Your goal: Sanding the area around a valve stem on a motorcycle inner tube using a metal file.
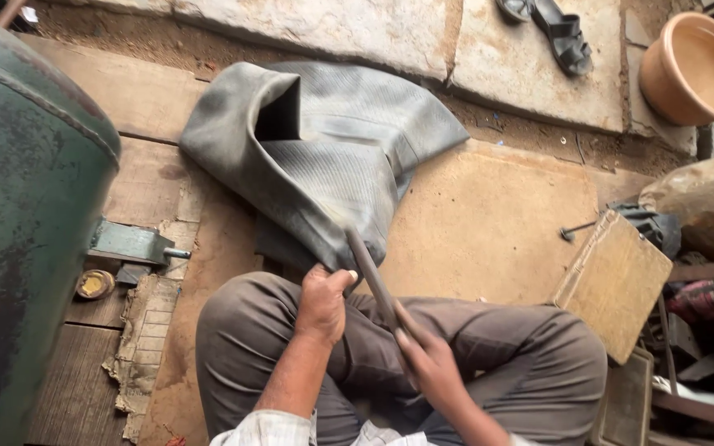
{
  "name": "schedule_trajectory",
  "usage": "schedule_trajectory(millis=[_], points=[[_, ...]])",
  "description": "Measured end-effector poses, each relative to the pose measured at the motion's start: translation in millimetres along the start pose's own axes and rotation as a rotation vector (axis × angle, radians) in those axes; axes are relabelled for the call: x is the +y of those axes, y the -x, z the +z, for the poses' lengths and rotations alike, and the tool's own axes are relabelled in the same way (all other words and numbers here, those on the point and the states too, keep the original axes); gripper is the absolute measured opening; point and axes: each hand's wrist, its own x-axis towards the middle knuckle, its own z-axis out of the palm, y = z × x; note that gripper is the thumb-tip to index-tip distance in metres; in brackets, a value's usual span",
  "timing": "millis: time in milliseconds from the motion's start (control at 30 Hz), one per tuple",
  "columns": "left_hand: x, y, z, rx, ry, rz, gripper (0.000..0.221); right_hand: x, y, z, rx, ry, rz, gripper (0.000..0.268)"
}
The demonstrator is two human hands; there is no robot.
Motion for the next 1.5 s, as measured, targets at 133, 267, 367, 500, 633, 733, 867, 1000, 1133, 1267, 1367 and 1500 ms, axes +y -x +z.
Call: schedule_trajectory(millis=[133,267,367,500,633,733,867,1000,1133,1267,1367,1500], points=[[-0.1,-1.6,-3.7,-0.044,0.009,0.003,0.022,-57.5,-52.5,45.4,0.004,0.074,-0.321,0.053],[6.2,5.9,4.1,-0.047,0.010,0.037,0.029,-73.5,-74.9,39.2,0.046,-0.062,-0.387,0.055],[6.2,4.7,3.6,0.019,-0.005,0.020,0.030,-48.6,-38.5,-1.2,0.038,0.104,-0.311,0.052],[-2.3,0.0,-1.8,0.027,-0.004,0.015,0.024,0.4,16.7,-19.2,0.057,0.179,-0.131,0.055],[-4.4,-4.4,-5.1,-0.015,0.086,0.009,0.024,1.8,9.3,15.5,-0.020,-0.024,-0.105,0.057],[-3.9,-4.4,-7.7,-0.035,0.054,-0.031,0.019,-46.4,-25.5,51.7,0.004,-0.021,-0.226,0.056],[4.3,1.2,-1.4,-0.043,-0.014,-0.032,0.026,-75.9,-49.6,59.5,0.065,-0.081,-0.287,0.057],[5.0,2.8,-0.9,-0.029,0.022,-0.045,0.030,-33.2,-23.3,17.7,0.015,-0.135,-0.355,0.054],[1.7,-0.4,-2.4,-0.040,0.029,-0.048,0.027,3.5,20.1,0.0,0.025,0.043,-0.150,0.056],[0.6,-3.2,-2.9,-0.088,0.012,-0.024,0.027,-22.4,6.8,33.4,-0.015,-0.013,-0.228,0.057],[-7.2,-8.0,-9.4,-0.119,0.040,-0.027,0.026,-72.4,-42.3,58.1,0.055,-0.053,-0.252,0.055],[5.5,1.7,1.5,-0.115,-0.003,-0.026,0.030,-62.5,-58.6,39.1,0.073,-0.105,-0.340,0.057]])
